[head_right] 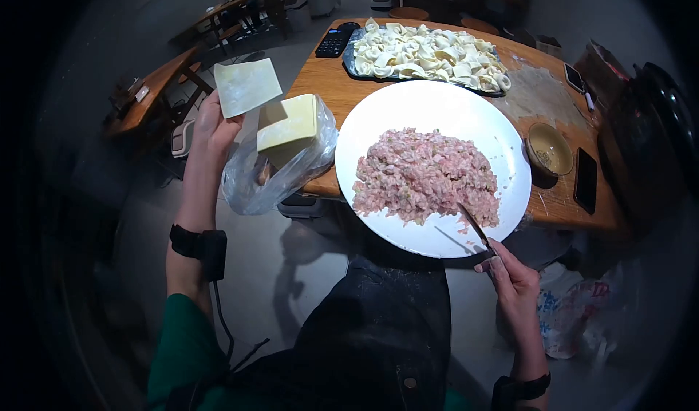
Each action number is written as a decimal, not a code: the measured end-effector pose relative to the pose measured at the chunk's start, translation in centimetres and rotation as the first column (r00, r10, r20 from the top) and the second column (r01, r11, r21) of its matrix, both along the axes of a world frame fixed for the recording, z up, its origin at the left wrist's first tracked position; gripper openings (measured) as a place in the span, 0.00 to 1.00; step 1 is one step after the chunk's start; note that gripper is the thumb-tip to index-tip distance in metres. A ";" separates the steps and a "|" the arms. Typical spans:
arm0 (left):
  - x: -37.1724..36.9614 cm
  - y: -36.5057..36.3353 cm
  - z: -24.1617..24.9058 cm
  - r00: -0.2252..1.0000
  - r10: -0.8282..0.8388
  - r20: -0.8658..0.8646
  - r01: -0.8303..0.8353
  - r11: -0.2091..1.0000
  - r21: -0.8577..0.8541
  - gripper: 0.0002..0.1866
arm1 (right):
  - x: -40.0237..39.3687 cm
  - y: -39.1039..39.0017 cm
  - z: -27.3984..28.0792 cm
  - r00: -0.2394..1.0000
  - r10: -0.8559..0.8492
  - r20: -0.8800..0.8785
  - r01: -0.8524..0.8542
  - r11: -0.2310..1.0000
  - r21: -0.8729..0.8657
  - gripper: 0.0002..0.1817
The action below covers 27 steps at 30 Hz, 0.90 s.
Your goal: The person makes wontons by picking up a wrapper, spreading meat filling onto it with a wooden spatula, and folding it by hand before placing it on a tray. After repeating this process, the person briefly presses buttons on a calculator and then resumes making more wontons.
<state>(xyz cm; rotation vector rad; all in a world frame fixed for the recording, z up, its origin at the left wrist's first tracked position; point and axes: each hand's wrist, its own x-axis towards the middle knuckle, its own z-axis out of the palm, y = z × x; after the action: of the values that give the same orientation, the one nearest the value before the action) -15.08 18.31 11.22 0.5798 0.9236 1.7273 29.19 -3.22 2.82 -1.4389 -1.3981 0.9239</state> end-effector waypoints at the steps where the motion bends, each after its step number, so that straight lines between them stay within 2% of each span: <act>1: -0.1 -0.7 0.4 0.998 -0.035 0.060 0.030 0.996 0.086 0.16 | 0.2 0.2 -0.3 0.992 0.046 0.114 -0.058 0.993 0.107 0.16; 2: 0.6 -1.7 0.9 0.992 -0.056 0.117 0.040 0.990 0.136 0.20 | 0.6 0.0 -0.2 0.968 0.072 0.240 -0.120 0.974 0.193 0.16; 3: -0.4 -2.6 0.2 0.951 -0.251 0.182 0.215 0.957 0.195 0.25 | 0.8 -0.2 0.6 0.930 0.053 0.364 -0.146 0.962 0.232 0.18; 4: -0.4 -4.0 -0.4 0.769 -0.600 0.218 0.501 0.779 0.376 0.26 | 1.0 -0.3 1.3 0.874 0.036 0.484 -0.184 0.947 0.262 0.19; 5: 0.2 -5.0 -0.7 0.728 -0.593 0.344 0.471 0.797 0.379 0.24 | 1.4 -0.6 1.8 0.820 -0.027 0.572 -0.192 0.928 0.319 0.20; 6: 0.6 -6.1 -2.0 0.678 -0.645 0.353 0.520 0.760 0.389 0.20 | 1.7 -0.7 2.1 0.756 -0.084 0.649 -0.219 0.902 0.372 0.21; 7: 1.2 -7.7 -3.3 0.674 -0.607 0.422 0.520 0.795 0.313 0.19 | 2.0 -0.8 2.2 0.696 -0.155 0.701 -0.227 0.879 0.419 0.21; 8: 3.1 -9.9 -3.9 0.651 -0.638 0.412 0.578 0.768 0.276 0.18 | 2.2 -0.9 2.3 0.686 -0.158 0.710 -0.216 0.888 0.407 0.21; 9: 4.8 -12.0 -5.0 0.708 -0.559 0.431 0.536 0.823 0.187 0.18 | 2.4 -0.9 2.4 0.631 -0.194 0.752 -0.225 0.881 0.416 0.22; 10: 5.8 -13.7 -6.1 0.703 -0.537 0.466 0.555 0.824 0.113 0.19 | 2.6 -0.9 2.3 0.574 -0.228 0.786 -0.236 0.873 0.426 0.22; 13: 8.7 -17.2 -8.5 0.702 -0.482 0.525 0.626 0.769 -0.131 0.20 | 2.9 -0.1 1.5 0.520 -0.255 0.815 -0.254 0.865 0.433 0.26; 14: 9.1 -17.9 -9.4 0.701 -0.481 0.526 0.627 0.768 -0.133 0.20 | 2.9 0.1 1.3 0.500 -0.258 0.826 -0.263 0.864 0.429 0.26; 15: 9.3 -18.5 -10.5 0.680 -0.490 0.546 0.671 0.716 -0.193 0.20 | 3.0 0.2 1.2 0.500 -0.256 0.827 -0.262 0.866 0.427 0.26; 16: 9.7 -18.9 -11.3 0.659 -0.496 0.566 0.710 0.658 -0.250 0.21 | 3.1 0.3 1.1 0.462 -0.206 0.863 -0.260 0.899 0.354 0.27; 17: 10.1 -19.1 -11.8 0.659 -0.495 0.566 0.710 0.659 -0.250 0.21 | 3.1 0.4 1.1 0.424 -0.153 0.893 -0.254 0.926 0.279 0.27; 19: 10.9 -19.6 -12.4 0.690 -0.558 0.461 0.721 0.589 -0.366 0.22 | 3.5 0.3 1.1 0.407 -0.133 0.904 -0.277 0.925 0.261 0.27; 21: 11.7 -19.8 -12.7 0.662 -0.550 0.509 0.744 0.565 -0.357 0.23 | 3.8 0.6 1.5 0.387 -0.115 0.915 -0.298 0.923 0.242 0.27; 22: 12.0 -19.9 -12.8 0.632 -0.540 0.555 0.766 0.541 -0.346 0.23 | 3.7 0.8 1.9 0.424 -0.162 0.891 -0.318 0.894 0.314 0.27; 23: 12.6 -19.9 -12.8 0.627 -0.541 0.560 0.770 0.539 -0.341 0.24 | 3.7 1.1 2.2 0.462 -0.203 0.863 -0.337 0.860 0.382 0.27; 27: 14.6 -19.7 -13.2 0.611 -0.583 0.535 0.789 0.504 -0.351 0.26 | 3.8 2.3 1.1 0.449 -0.202 0.870 -0.375 0.841 0.389 0.26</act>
<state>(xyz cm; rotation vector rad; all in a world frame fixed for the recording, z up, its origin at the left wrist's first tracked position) -0.49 -1.39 -2.01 0.1710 0.7247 0.6935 32.94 -0.95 3.96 -1.4162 -2.2952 -0.3761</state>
